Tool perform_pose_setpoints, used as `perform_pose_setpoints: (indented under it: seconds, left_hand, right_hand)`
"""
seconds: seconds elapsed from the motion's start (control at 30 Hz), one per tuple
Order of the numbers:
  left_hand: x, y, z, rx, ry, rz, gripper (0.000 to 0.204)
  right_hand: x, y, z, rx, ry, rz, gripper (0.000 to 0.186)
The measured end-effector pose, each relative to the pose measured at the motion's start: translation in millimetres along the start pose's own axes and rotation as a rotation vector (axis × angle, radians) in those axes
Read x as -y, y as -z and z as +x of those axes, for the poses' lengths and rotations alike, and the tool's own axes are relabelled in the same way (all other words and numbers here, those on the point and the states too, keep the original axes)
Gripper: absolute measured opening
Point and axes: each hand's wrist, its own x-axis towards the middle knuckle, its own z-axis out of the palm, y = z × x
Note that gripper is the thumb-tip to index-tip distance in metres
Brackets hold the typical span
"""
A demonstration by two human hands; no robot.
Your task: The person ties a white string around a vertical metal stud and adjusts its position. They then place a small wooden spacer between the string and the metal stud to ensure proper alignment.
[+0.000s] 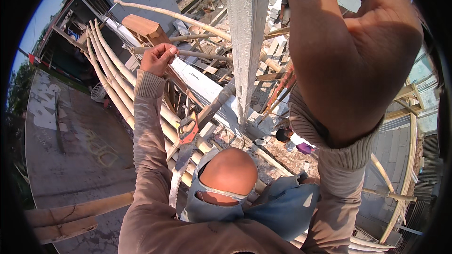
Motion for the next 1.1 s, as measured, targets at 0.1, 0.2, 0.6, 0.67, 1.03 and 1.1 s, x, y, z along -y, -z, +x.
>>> perform_pose_setpoints:
  seconds: [0.1, 0.2, 0.6, 0.67, 1.03, 1.1]
  left_hand:
    - [6, 47, 7, 0.009, -0.046, 0.363, 0.019]
    - [2, 86, 23, -0.262, -0.037, 0.529, 0.018]
    - [-213, 118, -62, -0.404, -0.117, -0.179, 0.021]
    - [-234, 120, -79, -0.516, -0.110, -0.062, 0.020]
    - [-182, 150, -86, -0.509, 0.041, 0.552, 0.026]
    - [-152, 97, -96, -0.264, 0.177, 0.545, 0.027]
  right_hand:
    - [17, 12, 7, 0.013, 0.043, -0.103, 0.021]
    - [18, 33, 21, -0.013, 0.051, -0.149, 0.021]
    - [89, -119, -73, 0.365, 0.297, 0.517, 0.100]
    - [100, -154, -116, 0.675, 0.298, 0.496, 0.075]
    - [61, -145, -110, 0.553, 0.130, 0.470, 0.015]
    - [72, -156, -106, 0.386, 0.296, 0.590, 0.018]
